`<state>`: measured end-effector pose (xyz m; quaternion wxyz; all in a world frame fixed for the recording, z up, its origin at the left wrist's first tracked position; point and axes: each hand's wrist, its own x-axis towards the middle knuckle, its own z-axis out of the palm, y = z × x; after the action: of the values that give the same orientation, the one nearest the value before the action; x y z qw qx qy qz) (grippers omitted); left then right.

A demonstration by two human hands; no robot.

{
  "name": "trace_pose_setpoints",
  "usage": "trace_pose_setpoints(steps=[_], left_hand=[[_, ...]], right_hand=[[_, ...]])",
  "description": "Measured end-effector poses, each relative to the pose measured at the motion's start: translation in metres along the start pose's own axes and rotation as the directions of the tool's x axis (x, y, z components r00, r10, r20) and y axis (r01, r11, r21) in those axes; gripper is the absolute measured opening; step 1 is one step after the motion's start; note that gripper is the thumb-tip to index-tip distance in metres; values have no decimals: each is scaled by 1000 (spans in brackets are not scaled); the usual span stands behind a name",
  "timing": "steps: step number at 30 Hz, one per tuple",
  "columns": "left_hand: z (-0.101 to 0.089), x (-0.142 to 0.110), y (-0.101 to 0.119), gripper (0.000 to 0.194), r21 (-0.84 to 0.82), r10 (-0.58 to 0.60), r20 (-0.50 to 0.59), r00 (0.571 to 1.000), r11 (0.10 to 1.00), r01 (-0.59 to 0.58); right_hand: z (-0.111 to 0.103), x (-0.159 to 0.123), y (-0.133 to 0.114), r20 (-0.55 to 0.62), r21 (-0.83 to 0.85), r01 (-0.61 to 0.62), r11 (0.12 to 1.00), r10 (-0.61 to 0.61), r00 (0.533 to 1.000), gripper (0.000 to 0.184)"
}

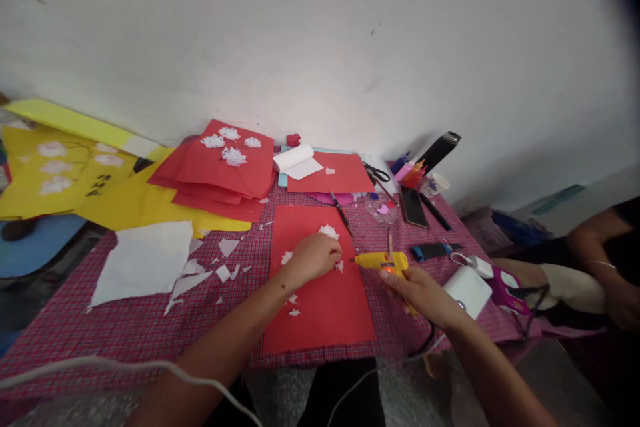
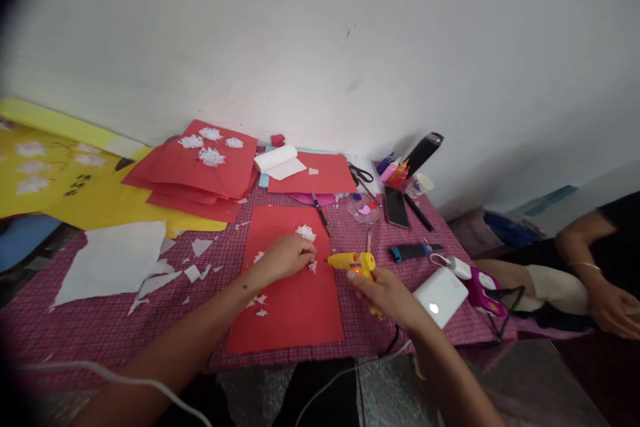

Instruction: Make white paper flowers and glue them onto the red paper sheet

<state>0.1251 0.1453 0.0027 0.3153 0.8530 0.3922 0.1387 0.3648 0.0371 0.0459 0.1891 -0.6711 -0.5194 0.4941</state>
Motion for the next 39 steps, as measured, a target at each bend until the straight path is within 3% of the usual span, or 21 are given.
trace_pose_setpoints(steps=[9,24,31,39], left_hand=[[0,-2,2,21,112,42,-21,999,993,-40],[1,-2,2,25,119,19,6,1000,993,-20],[4,-2,-7,45,62,38,-42,998,997,-35],[6,-2,-11,31,66,101,-33,994,993,-99]], right_hand=[[4,2,5,-34,36,-8,999,9,999,50],[5,-2,8,-42,8,-24,1000,24,999,55],[7,0,9,-40,21,-5,1000,6,999,55],[11,4,12,-39,45,0,999,2,999,54]])
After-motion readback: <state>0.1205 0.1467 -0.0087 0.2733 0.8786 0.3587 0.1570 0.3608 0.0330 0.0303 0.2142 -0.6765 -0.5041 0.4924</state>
